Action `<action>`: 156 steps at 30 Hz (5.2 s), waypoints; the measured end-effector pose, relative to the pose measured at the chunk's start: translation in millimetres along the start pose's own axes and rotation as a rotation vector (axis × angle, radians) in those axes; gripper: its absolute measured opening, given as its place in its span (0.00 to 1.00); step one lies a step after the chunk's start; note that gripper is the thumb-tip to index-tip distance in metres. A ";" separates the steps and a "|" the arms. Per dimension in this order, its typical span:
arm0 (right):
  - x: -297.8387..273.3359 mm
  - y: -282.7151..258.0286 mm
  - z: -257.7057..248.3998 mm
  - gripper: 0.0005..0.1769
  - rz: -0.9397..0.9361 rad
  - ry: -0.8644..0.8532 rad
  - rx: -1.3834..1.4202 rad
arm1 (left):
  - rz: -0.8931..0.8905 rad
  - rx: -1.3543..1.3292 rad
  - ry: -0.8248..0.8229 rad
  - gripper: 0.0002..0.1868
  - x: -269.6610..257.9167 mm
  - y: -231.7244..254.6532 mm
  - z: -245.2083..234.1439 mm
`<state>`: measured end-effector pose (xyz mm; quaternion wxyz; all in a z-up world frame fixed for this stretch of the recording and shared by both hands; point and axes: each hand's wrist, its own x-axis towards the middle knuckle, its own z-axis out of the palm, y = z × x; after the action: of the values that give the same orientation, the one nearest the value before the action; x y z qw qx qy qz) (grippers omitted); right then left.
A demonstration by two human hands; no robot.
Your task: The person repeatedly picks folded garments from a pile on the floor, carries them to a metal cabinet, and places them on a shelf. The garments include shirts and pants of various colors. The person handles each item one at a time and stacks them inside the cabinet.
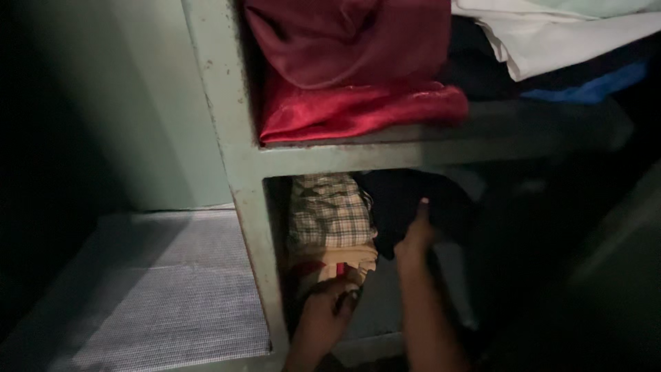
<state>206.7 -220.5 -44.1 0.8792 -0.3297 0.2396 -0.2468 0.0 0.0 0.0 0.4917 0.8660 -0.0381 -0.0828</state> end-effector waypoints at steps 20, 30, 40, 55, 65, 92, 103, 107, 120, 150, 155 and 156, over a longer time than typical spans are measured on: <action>-45.1 -7.1 10.1 0.39 -0.828 -0.289 -1.674 | 0.115 0.020 0.053 0.17 15.1 -27.7 12.5; -33.4 4.4 9.1 0.38 -0.831 -0.275 -1.701 | 0.176 0.026 0.121 0.14 20.9 -38.6 19.2; -13.2 14.5 3.9 0.21 -1.139 -0.194 -1.223 | 0.551 0.047 0.353 0.16 8.3 -50.5 27.3; -93.7 -2.9 -14.7 0.11 -1.007 -0.479 -0.512 | 0.672 -0.066 0.198 0.16 -110.5 -105.0 23.2; -255.7 54.3 -127.4 0.18 -0.078 -0.612 -0.176 | 0.100 -0.902 0.210 0.20 -214.8 -222.3 -13.0; -572.7 158.8 -289.8 0.31 0.831 -0.910 -0.513 | 0.359 -1.602 0.430 0.51 -555.2 -315.2 -52.9; -632.5 156.0 -369.0 0.37 1.072 -1.050 -0.595 | 0.248 -1.642 0.850 0.51 -670.5 -338.0 21.7; -652.0 167.1 -401.6 0.37 1.148 -1.078 -0.637 | 0.120 -1.661 0.985 0.51 -716.5 -354.1 46.0; -713.3 305.1 -537.9 0.44 1.293 -0.967 -0.894 | -0.280 -1.738 1.144 0.50 -833.7 -471.7 101.2; -782.9 485.6 -630.4 0.39 0.396 -1.622 -1.350 | -0.418 -2.089 1.211 0.51 -871.2 -680.5 226.8; -785.8 485.0 -628.1 0.52 0.105 -1.600 -1.520 | -0.534 -2.025 1.122 0.50 -874.2 -674.2 212.9; -786.0 486.1 -629.1 0.52 0.070 -1.582 -1.605 | -0.557 -1.997 1.128 0.50 -874.4 -671.2 210.1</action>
<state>-626.5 275.7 -600.2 0.3241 -0.8565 -0.2865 0.2816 -908.2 296.1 -588.8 0.8636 -0.0101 0.4564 0.2142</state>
